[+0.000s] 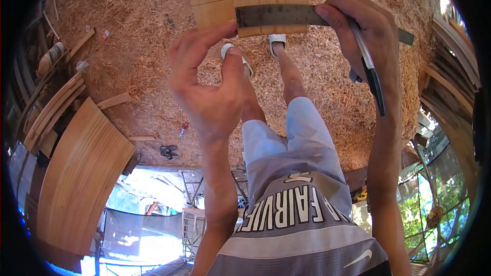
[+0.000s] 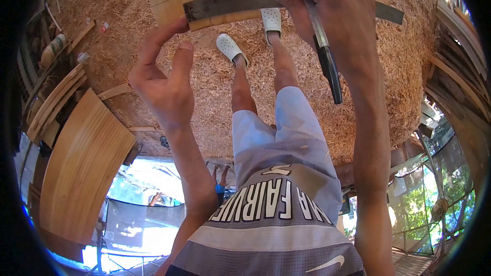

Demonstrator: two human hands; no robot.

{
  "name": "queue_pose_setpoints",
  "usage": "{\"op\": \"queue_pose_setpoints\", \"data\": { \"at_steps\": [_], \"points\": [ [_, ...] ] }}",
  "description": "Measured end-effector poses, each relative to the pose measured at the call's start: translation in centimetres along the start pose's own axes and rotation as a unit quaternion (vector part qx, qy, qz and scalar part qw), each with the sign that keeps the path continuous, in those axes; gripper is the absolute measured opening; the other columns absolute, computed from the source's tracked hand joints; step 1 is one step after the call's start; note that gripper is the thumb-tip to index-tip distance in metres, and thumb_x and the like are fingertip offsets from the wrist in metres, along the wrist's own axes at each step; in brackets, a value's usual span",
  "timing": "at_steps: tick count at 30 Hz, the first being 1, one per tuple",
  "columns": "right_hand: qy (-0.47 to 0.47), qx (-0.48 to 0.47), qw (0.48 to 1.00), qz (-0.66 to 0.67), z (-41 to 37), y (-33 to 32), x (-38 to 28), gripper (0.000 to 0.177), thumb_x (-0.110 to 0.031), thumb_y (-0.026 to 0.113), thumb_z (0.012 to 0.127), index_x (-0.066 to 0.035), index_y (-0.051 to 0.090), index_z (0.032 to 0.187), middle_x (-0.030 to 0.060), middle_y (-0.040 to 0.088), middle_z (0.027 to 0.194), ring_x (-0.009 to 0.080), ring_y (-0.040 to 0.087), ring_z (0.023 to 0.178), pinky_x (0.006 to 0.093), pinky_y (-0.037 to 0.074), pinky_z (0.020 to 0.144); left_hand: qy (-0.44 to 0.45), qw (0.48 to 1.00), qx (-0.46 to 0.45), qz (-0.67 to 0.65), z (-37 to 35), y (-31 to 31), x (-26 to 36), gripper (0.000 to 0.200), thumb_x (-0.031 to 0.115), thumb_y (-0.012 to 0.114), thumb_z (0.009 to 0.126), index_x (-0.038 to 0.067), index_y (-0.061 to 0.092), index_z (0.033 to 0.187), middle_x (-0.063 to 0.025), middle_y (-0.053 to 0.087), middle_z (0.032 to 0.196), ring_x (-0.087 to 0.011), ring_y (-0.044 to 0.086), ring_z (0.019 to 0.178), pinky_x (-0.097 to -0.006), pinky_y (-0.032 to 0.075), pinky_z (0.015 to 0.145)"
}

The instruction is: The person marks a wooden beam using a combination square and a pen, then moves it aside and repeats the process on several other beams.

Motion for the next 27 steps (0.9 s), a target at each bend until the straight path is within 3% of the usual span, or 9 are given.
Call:
{"op": "queue_pose_setpoints", "data": {
  "at_steps": [3,6,8,15,17,23,27],
  "points": [
    [0.006,-0.001,1.0,-0.001,0.1,0.0,-0.1,0.022,-0.024,0.075,0.096,-0.002,0.072,0.094,0.0085,0.068,0.077,0.0219,0.065,0.068,0.0367,0.05,0.064,-0.006,1.0,0.004,0.022,0.3,0.0,0.4,0.028,-0.001,0.073,0.078,0.008,0.079,0.105,-0.0046,0.074,0.1,-0.024,0.061,0.107,-0.0387,0.045,0.1],
    [0.008,-0.001,1.0,0.006,0.0,0.0,0.1,0.022,-0.024,0.075,0.096,-0.002,0.072,0.094,0.0086,0.068,0.078,0.022,0.066,0.068,0.0369,0.049,0.064,-0.067,0.997,0.012,0.046,0.5,0.0,0.5,0.018,0.006,0.078,0.082,0.007,0.079,0.1,-0.0054,0.072,0.097,-0.0244,0.061,0.106,-0.0391,0.046,0.098],
    [0.006,-0.001,1.0,0.011,0.0,0.1,0.1,0.022,-0.024,0.075,0.096,-0.002,0.073,0.094,0.0087,0.068,0.078,0.022,0.066,0.068,0.0371,0.049,0.064,-0.064,0.994,0.022,0.09,0.8,0.0,0.7,0.017,0.015,0.079,0.091,-0.001,0.078,0.098,-0.0065,0.074,0.088,-0.013,0.066,0.086,-0.0298,0.052,0.082],
    [-0.004,0.0,1.0,-0.001,0.0,-0.1,0.0,0.022,-0.024,0.075,0.095,-0.002,0.073,0.094,0.0087,0.067,0.077,0.0229,0.066,0.069,0.0379,0.049,0.065,-0.055,0.991,0.037,0.113,1.0,0.0,1.0,0.021,0.02,0.083,0.09,0.0,0.078,0.093,-0.0075,0.074,0.087,-0.0145,0.067,0.085,-0.0306,0.052,0.083],
    [-0.016,0.002,1.0,-0.006,0.0,0.0,-0.2,0.022,-0.024,0.075,0.095,-0.003,0.073,0.094,0.0086,0.067,0.077,0.0232,0.066,0.069,0.0381,0.049,0.065,-0.127,0.988,0.037,0.084,1.0,0.1,0.6,0.017,0.02,0.086,0.082,0.007,0.079,0.09,-0.0077,0.072,0.094,-0.0257,0.063,0.107,-0.0417,0.045,0.098],
    [-0.006,0.011,1.0,0.01,-0.1,0.0,0.1,0.022,-0.024,0.075,0.095,-0.002,0.073,0.093,0.0094,0.068,0.077,0.0251,0.066,0.069,0.0388,0.049,0.064,-0.136,0.986,0.04,0.086,1.0,0.3,0.8,0.017,0.019,0.086,0.082,0.006,0.078,0.089,-0.0079,0.071,0.091,-0.026,0.061,0.108,-0.0431,0.044,0.1],
    [0.002,0.006,1.0,0.0,0.0,-0.1,0.0,0.021,-0.024,0.075,0.095,-0.003,0.073,0.093,0.0101,0.069,0.077,0.0263,0.066,0.068,0.0388,0.05,0.065,-0.074,0.988,0.05,0.122,1.1,0.2,1.1,0.018,0.017,0.084,0.088,0.0,0.078,0.092,-0.008,0.075,0.088,-0.0161,0.067,0.089,-0.0338,0.051,0.089]
  ]
}}
Point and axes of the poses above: each hand's wrist, its own z-axis towards the middle knuckle, its own y-axis out of the palm, x = y × z, the point moved 8 cm from there along z, towards the middle knuckle
